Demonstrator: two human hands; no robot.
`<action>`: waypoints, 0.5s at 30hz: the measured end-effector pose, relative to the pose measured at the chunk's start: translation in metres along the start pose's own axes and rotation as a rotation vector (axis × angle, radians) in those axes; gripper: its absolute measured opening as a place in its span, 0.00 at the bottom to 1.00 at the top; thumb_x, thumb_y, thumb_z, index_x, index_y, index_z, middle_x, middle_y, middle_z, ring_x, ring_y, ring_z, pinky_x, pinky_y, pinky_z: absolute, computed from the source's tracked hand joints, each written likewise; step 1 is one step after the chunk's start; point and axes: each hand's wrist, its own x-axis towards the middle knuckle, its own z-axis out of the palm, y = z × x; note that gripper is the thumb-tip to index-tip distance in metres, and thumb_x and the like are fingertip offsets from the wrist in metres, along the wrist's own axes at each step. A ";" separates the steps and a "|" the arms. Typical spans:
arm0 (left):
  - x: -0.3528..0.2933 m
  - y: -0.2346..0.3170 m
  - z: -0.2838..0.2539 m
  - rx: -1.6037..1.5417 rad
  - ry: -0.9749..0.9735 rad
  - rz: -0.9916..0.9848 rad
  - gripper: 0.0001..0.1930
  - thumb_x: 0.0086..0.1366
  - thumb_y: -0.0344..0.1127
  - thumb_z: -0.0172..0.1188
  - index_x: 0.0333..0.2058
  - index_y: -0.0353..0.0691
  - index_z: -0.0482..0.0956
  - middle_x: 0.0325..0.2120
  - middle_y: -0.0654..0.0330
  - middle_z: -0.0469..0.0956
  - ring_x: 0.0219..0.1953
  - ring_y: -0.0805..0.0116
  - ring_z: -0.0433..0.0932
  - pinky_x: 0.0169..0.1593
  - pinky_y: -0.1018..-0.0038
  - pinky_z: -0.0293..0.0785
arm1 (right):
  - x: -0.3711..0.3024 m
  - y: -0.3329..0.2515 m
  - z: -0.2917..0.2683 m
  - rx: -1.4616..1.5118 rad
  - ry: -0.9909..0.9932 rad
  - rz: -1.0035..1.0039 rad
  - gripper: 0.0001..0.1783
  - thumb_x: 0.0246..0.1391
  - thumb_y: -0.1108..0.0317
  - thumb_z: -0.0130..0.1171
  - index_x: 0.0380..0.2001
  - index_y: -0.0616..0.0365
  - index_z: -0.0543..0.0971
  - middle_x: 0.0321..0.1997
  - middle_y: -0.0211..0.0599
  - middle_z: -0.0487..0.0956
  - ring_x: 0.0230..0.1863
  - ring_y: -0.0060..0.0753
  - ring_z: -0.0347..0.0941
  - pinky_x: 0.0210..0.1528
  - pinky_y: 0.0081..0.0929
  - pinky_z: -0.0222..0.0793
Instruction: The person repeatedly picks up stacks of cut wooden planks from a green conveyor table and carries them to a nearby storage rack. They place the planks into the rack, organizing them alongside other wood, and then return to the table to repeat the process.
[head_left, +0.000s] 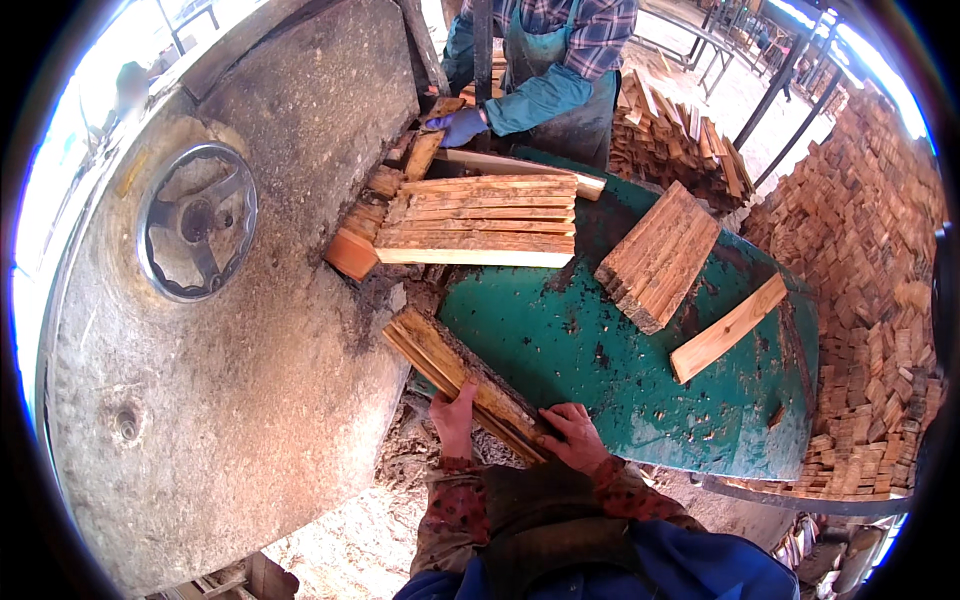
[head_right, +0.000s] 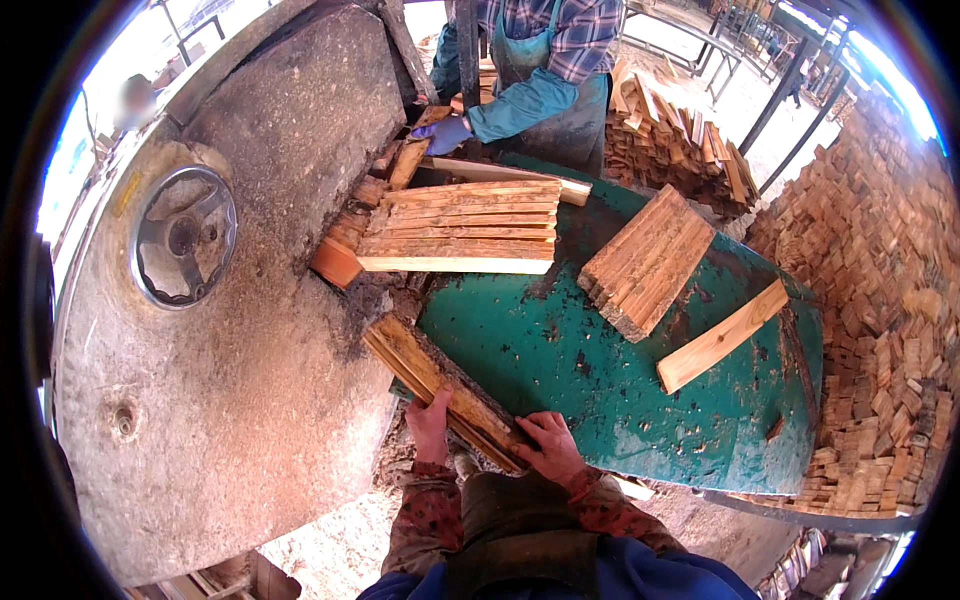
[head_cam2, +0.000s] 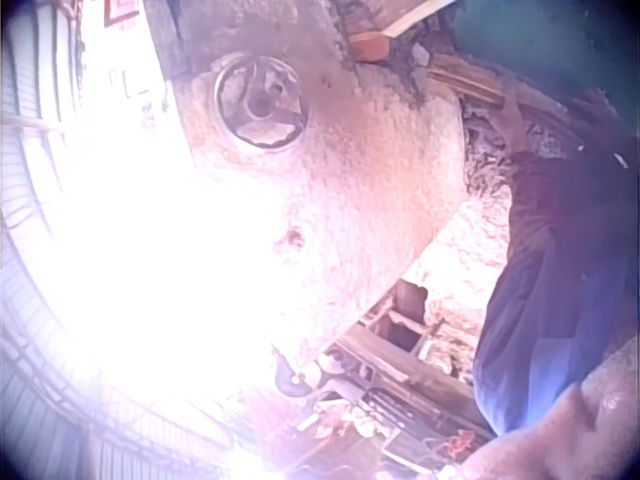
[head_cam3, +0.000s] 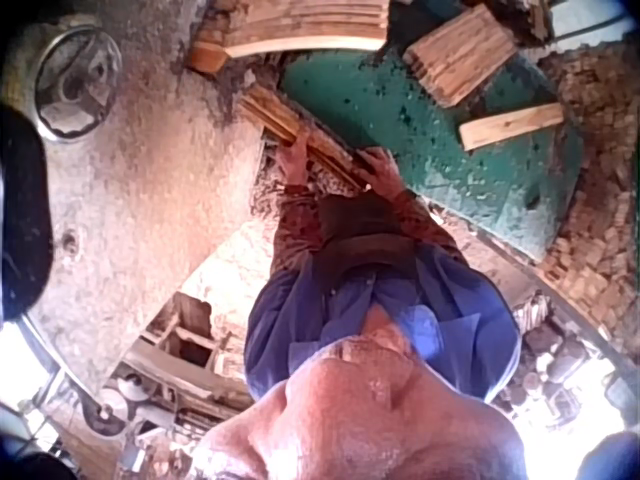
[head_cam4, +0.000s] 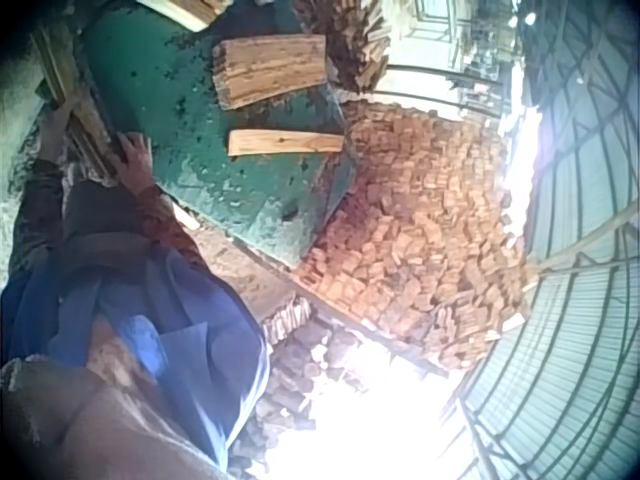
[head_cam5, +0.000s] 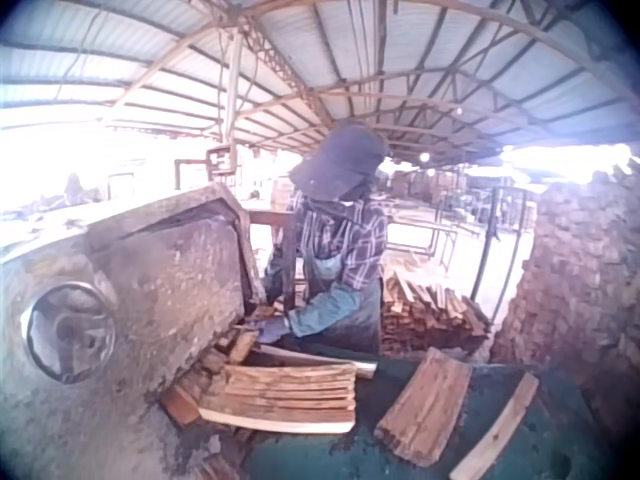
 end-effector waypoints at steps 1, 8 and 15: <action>0.000 0.000 0.000 -0.010 -0.007 0.001 0.28 0.51 0.43 0.73 0.42 0.24 0.77 0.36 0.55 0.81 0.35 0.71 0.78 0.40 0.74 0.74 | 0.000 0.000 0.000 0.003 0.000 0.002 0.27 0.45 0.62 0.65 0.50 0.59 0.76 0.47 0.43 0.72 0.51 0.49 0.64 0.55 0.40 0.63; -0.004 0.008 0.003 0.034 0.014 -0.001 0.28 0.50 0.43 0.73 0.41 0.24 0.78 0.35 0.54 0.81 0.35 0.69 0.78 0.40 0.73 0.74 | 0.001 0.000 -0.002 -0.008 -0.006 0.005 0.28 0.45 0.61 0.65 0.51 0.59 0.75 0.48 0.43 0.72 0.51 0.49 0.65 0.55 0.39 0.64; 0.000 0.001 0.001 0.073 0.018 0.017 0.28 0.50 0.44 0.73 0.41 0.24 0.78 0.35 0.53 0.81 0.35 0.68 0.78 0.41 0.71 0.74 | 0.000 0.003 -0.001 -0.016 -0.012 -0.009 0.28 0.45 0.62 0.64 0.51 0.59 0.75 0.47 0.43 0.72 0.51 0.50 0.65 0.55 0.40 0.63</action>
